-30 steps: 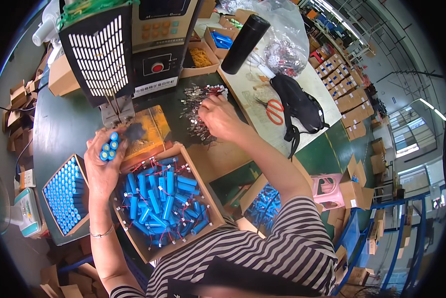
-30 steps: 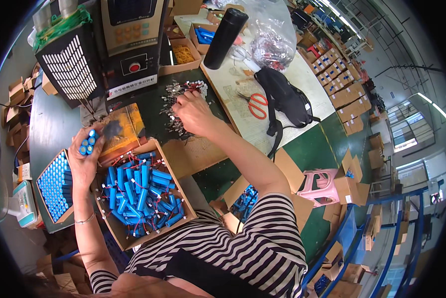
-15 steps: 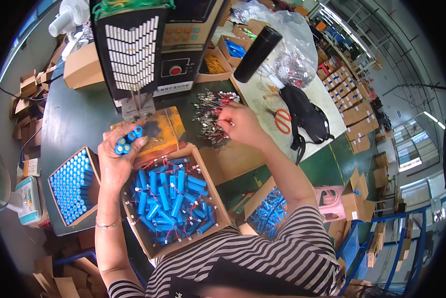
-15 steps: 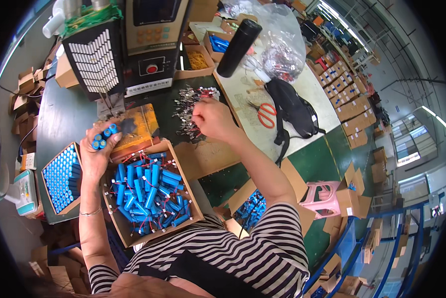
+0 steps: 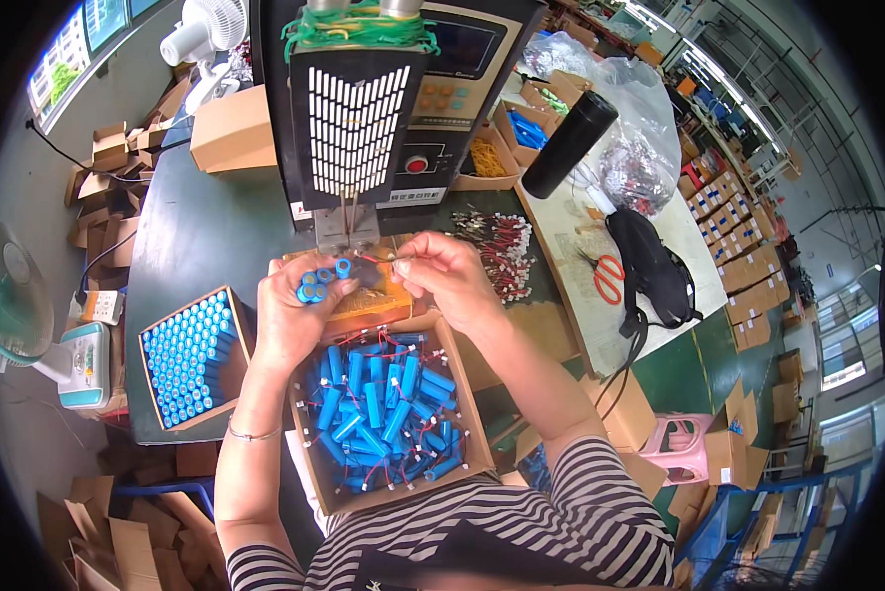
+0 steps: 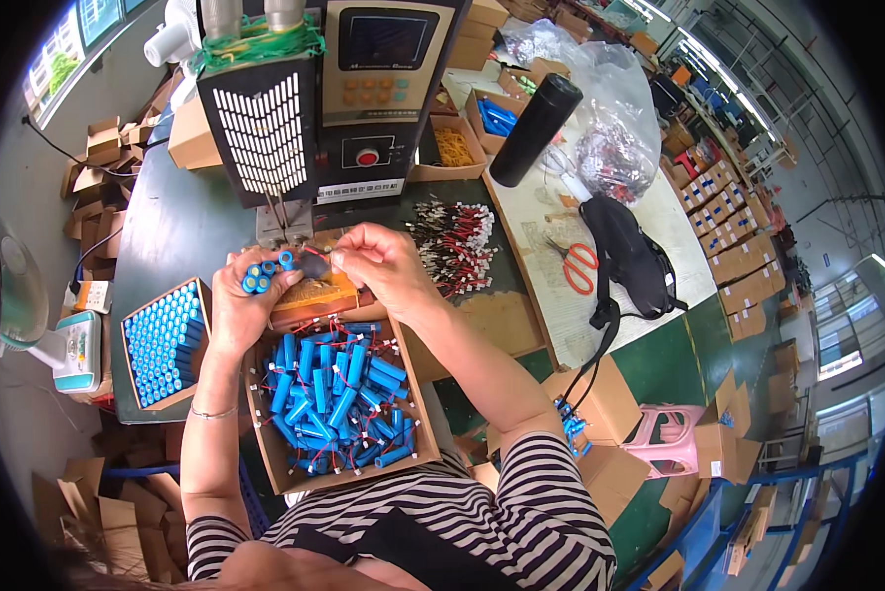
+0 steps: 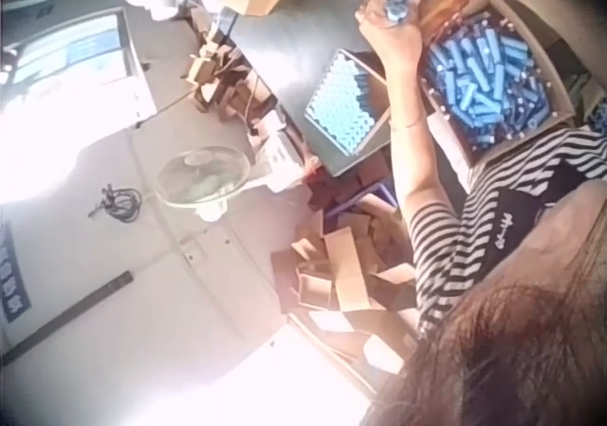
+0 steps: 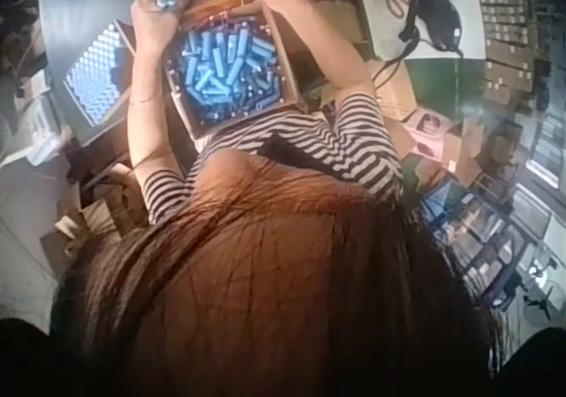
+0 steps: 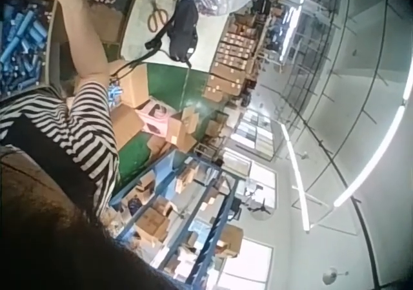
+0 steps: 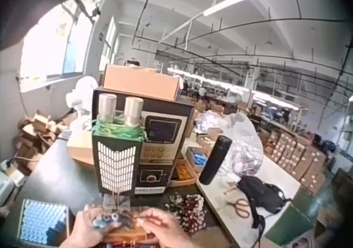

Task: Manually assemble battery components by placing blue cells into a holder and applying connectors.

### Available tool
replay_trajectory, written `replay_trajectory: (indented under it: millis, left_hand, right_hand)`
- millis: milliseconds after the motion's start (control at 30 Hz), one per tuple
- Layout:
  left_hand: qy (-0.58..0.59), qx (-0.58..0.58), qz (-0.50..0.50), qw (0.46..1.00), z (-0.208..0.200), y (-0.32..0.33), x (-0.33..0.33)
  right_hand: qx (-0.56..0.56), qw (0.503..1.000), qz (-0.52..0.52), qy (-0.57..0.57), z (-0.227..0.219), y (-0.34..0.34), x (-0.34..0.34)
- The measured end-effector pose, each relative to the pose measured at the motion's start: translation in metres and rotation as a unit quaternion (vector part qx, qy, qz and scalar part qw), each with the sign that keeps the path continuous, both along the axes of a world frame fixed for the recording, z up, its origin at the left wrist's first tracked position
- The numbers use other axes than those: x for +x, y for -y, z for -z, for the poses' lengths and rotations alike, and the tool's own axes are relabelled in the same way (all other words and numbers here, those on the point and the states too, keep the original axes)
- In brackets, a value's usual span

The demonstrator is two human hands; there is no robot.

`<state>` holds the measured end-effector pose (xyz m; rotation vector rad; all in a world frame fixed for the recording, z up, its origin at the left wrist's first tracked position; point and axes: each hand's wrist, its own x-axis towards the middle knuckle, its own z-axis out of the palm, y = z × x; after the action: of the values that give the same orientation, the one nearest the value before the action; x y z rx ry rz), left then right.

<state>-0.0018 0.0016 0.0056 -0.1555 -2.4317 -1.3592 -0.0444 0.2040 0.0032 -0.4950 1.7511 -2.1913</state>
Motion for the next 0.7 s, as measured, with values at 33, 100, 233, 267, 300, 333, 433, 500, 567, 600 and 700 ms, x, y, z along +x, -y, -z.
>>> replay_trajectory:
  millis: [33,100,233,267,300,333,433,500,567,600,700]
  left_hand:
    - [0.001,0.001,0.002,1.0,0.002,0.001,-0.001]
    - [-0.014,0.013,-0.005,1.0,0.009,0.003,-0.002]
    - [-0.009,0.001,-0.003,1.0,0.008,0.006,-0.004]
    - [-0.028,0.004,-0.003,1.0,0.009,0.005,-0.005]
    - [-0.033,0.003,0.0,0.999,0.008,0.004,-0.006]
    - [-0.038,0.002,0.002,0.999,0.007,0.005,-0.006]
    - [-0.043,0.009,0.021,0.999,0.007,0.004,-0.006]
    - [-0.017,0.024,0.032,0.999,0.008,0.005,-0.006]
    - [-0.004,0.022,0.029,0.999,0.007,0.003,-0.007]
    - [0.004,0.019,0.029,0.999,0.006,0.003,-0.008]
    - [-0.015,0.027,0.03,0.999,0.008,0.002,-0.007]
  right_hand:
    - [0.051,0.998,0.023,-0.016,-0.005,-0.003,0.0]
    - [0.205,0.965,0.086,-0.135,-0.005,-0.023,-0.008]
    - [0.454,0.8,0.149,-0.364,-0.004,-0.09,-0.013]
    - [0.543,0.748,0.118,-0.363,0.005,-0.106,-0.013]
    - [0.625,0.689,0.083,-0.358,0.006,-0.116,-0.012]
    - [0.629,0.688,0.085,-0.352,0.007,-0.125,-0.01]
    - [0.662,0.693,0.001,-0.287,0.005,-0.141,-0.01]
    - [0.62,0.723,-0.005,-0.303,-0.007,-0.14,-0.006]
    - [0.579,0.753,-0.016,-0.314,-0.018,-0.139,-0.004]
    - [0.635,0.702,-0.015,-0.321,-0.024,-0.141,-0.012]
    - [0.677,0.647,-0.027,-0.35,-0.027,-0.149,-0.014]
